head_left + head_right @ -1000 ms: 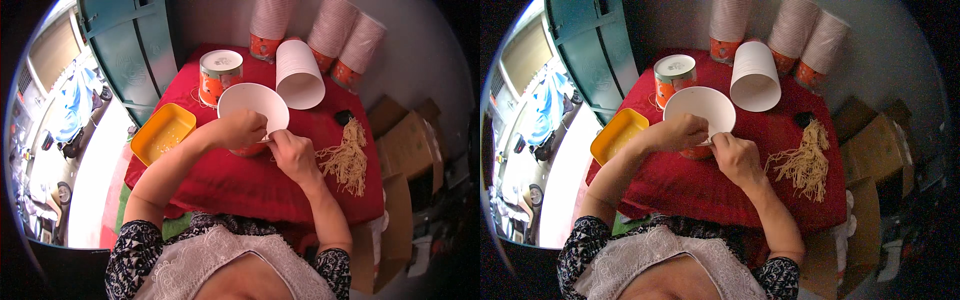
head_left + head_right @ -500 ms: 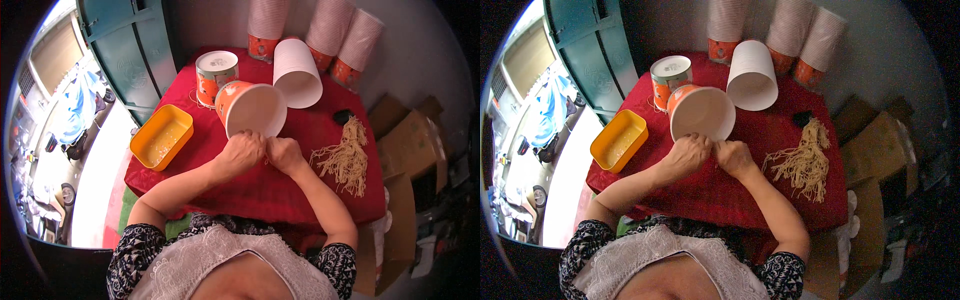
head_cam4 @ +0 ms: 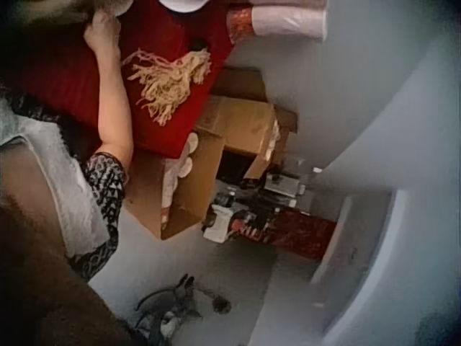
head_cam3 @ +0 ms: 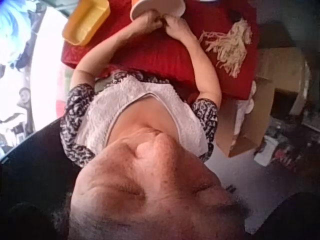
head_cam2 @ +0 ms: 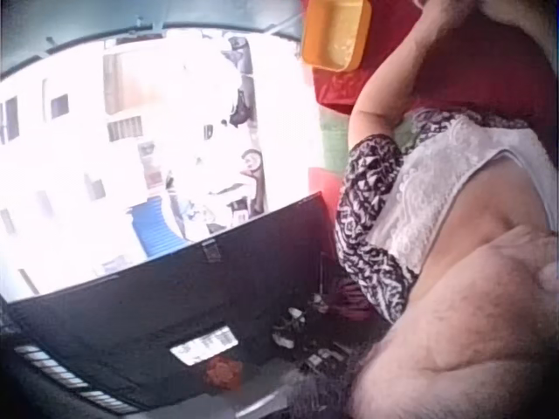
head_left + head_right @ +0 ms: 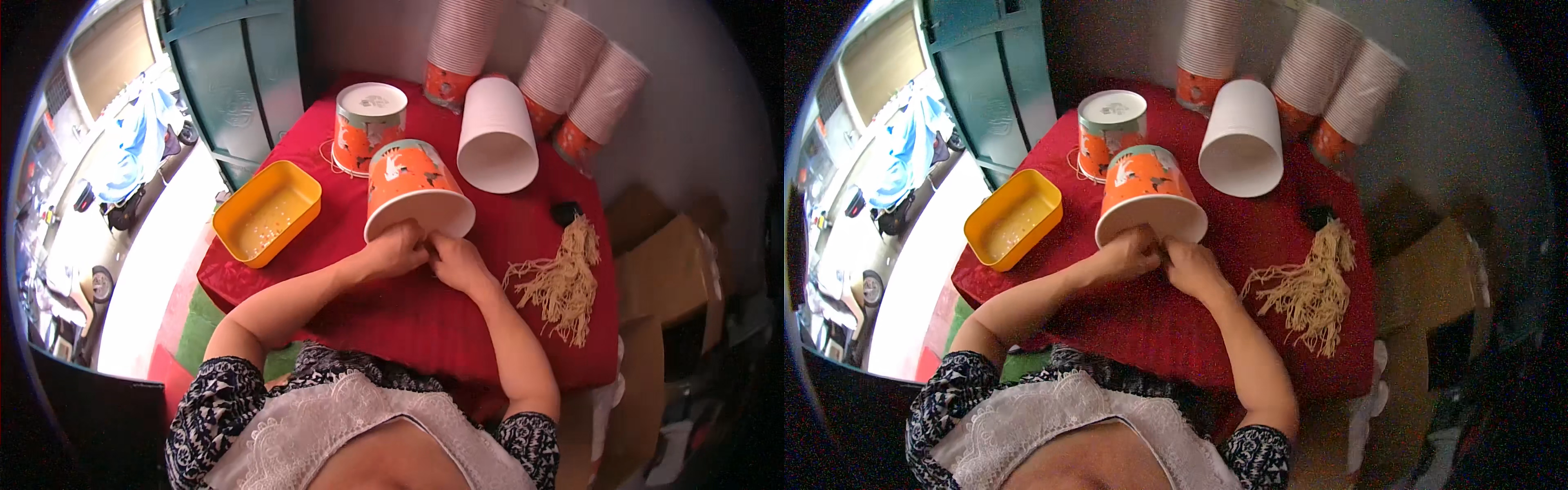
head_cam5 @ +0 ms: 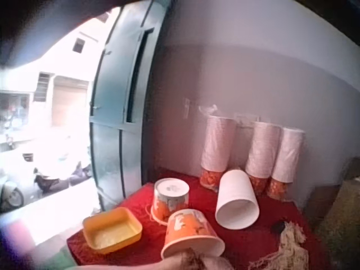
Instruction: Attaching string handles to decorative paper buckets.
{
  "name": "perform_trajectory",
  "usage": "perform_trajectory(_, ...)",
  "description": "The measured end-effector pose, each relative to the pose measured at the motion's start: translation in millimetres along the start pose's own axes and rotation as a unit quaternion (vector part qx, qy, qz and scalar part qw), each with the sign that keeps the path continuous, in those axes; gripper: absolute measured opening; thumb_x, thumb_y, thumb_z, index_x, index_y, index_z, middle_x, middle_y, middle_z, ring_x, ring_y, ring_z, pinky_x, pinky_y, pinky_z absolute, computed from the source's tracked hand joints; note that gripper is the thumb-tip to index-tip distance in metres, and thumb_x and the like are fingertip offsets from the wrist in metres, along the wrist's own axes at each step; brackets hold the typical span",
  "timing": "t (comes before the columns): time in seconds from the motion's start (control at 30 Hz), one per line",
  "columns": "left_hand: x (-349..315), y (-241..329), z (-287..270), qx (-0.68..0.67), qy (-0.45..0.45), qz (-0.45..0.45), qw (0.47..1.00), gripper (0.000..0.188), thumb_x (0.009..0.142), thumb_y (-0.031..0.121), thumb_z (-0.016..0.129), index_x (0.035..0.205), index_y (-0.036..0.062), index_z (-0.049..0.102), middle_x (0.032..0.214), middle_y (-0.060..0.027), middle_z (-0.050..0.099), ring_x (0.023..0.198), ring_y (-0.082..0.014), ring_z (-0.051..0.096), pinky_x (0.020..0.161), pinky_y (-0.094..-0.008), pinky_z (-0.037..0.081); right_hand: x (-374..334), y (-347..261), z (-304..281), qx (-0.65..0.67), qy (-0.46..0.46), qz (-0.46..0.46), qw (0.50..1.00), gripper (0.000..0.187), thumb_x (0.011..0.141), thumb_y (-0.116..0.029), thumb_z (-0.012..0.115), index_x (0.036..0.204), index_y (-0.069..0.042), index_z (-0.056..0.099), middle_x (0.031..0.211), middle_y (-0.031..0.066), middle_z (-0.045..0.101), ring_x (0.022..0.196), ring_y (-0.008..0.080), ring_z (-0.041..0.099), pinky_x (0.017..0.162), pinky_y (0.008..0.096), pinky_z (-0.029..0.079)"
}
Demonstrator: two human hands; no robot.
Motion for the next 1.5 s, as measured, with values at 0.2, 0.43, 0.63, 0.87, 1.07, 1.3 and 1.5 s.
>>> perform_trajectory(0.2,6,-6,8,-0.072,-0.004,0.005,0.997,0.022,0.07,0.014,0.058,0.078,-0.0062,0.059,0.069,-0.0247,0.058,0.066,-0.037,0.06,0.06,-0.0447,0.047,0,2,1,0.001,0.009,0.024,1.0,0.026,0.075,-0.001,0.055,0.101,0.0,0.054,0.095,0.0269,0.061,0.091,0.0467,0.058,0.076,0.0536,0.048)
perform_trajectory(0.43,7,-5,1,-0.128,-0.126,-0.12,0.976,0.03,0.08,0.017,0.058,0.1,-0.0051,0.059,0.09,-0.0225,0.063,0.086,-0.0344,0.061,0.079,-0.0425,0.047,-3,4,-1,0.017,0.043,0.054,0.997,0.021,0.079,-0.006,0.055,0.1,-0.003,0.055,0.093,0.0259,0.062,0.09,0.0461,0.059,0.074,0.053,0.048)
perform_trajectory(0.63,9,-21,18,-0.093,-0.026,-0.055,0.994,0.022,0.081,0.017,0.056,0.084,-0.0045,0.061,0.074,-0.0205,0.06,0.07,-0.0301,0.06,0.066,-0.0418,0.047,-10,-1,1,-0.006,0.066,0.036,0.997,0.017,0.082,-0.009,0.054,0.098,-0.003,0.055,0.087,0.0255,0.062,0.084,0.0464,0.06,0.068,0.0533,0.048)
perform_trajectory(0.87,10,-19,10,-0.176,-0.041,-0.117,0.977,0.023,0.085,0.013,0.053,0.068,-0.0021,0.058,0.055,-0.0109,0.055,0.051,-0.02,0.057,0.049,-0.0352,0.046,-16,-5,-23,0.2,0.09,0.025,0.975,0.02,0.086,-0.002,0.053,0.104,0.005,0.059,0.067,0.0061,0.061,0.059,0.0123,0.058,0.053,0.0289,0.046)
perform_trajectory(1.07,11,-6,-1,-0.232,-0.158,-0.198,0.939,0.017,0.087,0.012,0.057,0.085,-0.0045,0.061,0.067,-0.0081,0.06,0.057,-0.0157,0.056,0.051,-0.0317,0.045,-19,-5,-38,0.333,0.092,0.053,0.937,0.018,0.091,-0.002,0.049,0.106,0.005,0.057,0.079,0.005,0.064,0.071,0.008,0.058,0.061,0.024,0.047)
perform_trajectory(1.3,8,-7,5,-0.225,-0.092,-0.141,0.96,0.012,0.08,0.007,0.062,0.078,-0.0044,0.062,0.061,-0.0107,0.059,0.051,-0.0165,0.056,0.047,-0.0322,0.047,-18,-9,-34,0.348,0.142,0.053,0.925,0.016,0.09,0.002,0.051,0.105,0.005,0.057,0.085,0.0069,0.067,0.071,0.0098,0.059,0.067,0.0244,0.049)
perform_trajectory(1.5,8,-5,10,-0.14,0.008,-0.077,0.987,0.016,0.079,0.011,0.064,0.077,-0.0053,0.062,0.069,-0.0193,0.062,0.063,-0.0273,0.062,0.061,-0.0387,0.049,-26,-30,-40,0.485,0.044,0.028,0.873,0.017,0.092,-0.003,0.052,0.107,0.002,0.057,0.081,0.0083,0.068,0.053,0.0034,0.043,0.049,0.0186,0.037)
Point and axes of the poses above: each hand's wrist, its own x-axis towards the middle knuckle, its own z-axis out of the palm, y = z × x, the point moved 4 cm from there along x, towards the middle knuckle
